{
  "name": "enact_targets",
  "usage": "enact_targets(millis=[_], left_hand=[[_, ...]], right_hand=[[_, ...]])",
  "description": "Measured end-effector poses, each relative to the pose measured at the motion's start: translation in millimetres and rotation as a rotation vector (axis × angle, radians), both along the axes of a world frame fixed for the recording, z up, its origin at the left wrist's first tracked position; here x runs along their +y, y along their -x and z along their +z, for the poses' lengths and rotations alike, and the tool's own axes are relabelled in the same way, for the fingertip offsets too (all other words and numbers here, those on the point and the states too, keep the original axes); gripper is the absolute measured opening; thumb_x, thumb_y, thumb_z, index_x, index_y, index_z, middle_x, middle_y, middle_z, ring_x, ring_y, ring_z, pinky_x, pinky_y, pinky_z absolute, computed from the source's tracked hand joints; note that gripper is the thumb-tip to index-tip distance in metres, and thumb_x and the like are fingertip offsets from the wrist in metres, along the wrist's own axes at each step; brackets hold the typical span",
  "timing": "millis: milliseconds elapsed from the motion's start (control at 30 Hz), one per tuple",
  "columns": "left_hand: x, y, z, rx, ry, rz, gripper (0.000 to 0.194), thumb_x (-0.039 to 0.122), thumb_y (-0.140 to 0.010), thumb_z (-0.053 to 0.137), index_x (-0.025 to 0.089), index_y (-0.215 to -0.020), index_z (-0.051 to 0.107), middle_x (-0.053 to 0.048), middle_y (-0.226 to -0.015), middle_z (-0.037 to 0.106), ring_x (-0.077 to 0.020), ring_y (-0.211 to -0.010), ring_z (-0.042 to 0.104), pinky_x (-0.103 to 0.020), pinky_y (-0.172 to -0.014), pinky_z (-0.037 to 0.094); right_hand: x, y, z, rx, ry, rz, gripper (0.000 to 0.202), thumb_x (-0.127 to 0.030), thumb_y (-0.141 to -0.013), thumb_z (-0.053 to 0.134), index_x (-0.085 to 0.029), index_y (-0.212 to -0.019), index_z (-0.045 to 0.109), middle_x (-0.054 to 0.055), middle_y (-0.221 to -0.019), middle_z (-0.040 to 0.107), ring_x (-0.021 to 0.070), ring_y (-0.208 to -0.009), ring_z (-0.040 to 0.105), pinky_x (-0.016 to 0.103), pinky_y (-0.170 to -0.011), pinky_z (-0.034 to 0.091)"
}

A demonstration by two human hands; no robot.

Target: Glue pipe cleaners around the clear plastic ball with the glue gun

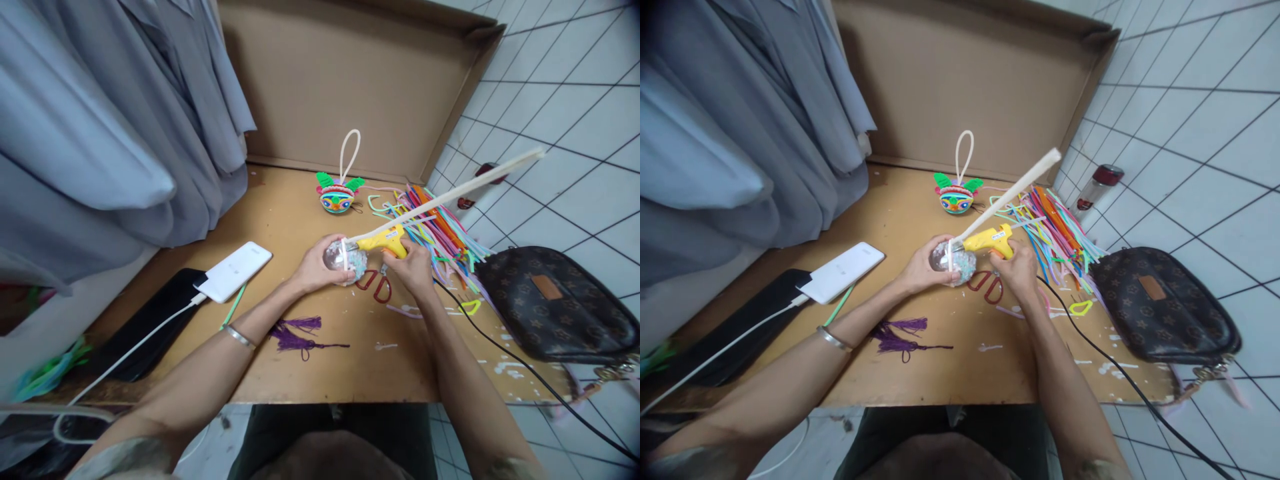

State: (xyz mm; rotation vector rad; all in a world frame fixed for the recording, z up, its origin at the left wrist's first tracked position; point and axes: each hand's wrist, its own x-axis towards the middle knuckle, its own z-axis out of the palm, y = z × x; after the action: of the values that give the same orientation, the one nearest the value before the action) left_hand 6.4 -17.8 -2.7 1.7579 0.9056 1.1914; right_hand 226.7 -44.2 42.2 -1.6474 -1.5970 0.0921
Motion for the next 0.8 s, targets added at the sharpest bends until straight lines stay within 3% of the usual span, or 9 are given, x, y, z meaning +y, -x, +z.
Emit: enact_targets(millis=[433,800], left_hand=[[-0.1,-0.4,0.7,0.005,-0.021,-0.009,0.078,0.034,-0.056,0.087,0.017,-0.126,0.058,-0.013,-0.130,0.063,-0.0301,-0.120,0.061,-0.047,-0.106,0.046],[0.3,-0.3,-0.7,-0.004,0.001,-0.005,0.079,0.034,-0.055,0.087,0.017,-0.127,0.058,-0.012,-0.129,0.063,-0.0303,-0.120,0.061,-0.047,-0.107,0.046]], right_hand=[[-0.2,2.7,-2.1,0.011,-0.018,-0.021,0.025,-0.046,-0.066,0.054,-0.021,-0.062,0.050,-0.003,-0.057,0.046,0.0116,-0.054,0.039,0.027,-0.055,0.029],[0.2,-2.7,-1.5,0.000,0.015,0.010,0.028,-0.046,-0.066,0.056,-0.022,-0.058,0.043,-0.005,-0.055,0.041,0.0104,-0.054,0.033,0.026,-0.053,0.024]])
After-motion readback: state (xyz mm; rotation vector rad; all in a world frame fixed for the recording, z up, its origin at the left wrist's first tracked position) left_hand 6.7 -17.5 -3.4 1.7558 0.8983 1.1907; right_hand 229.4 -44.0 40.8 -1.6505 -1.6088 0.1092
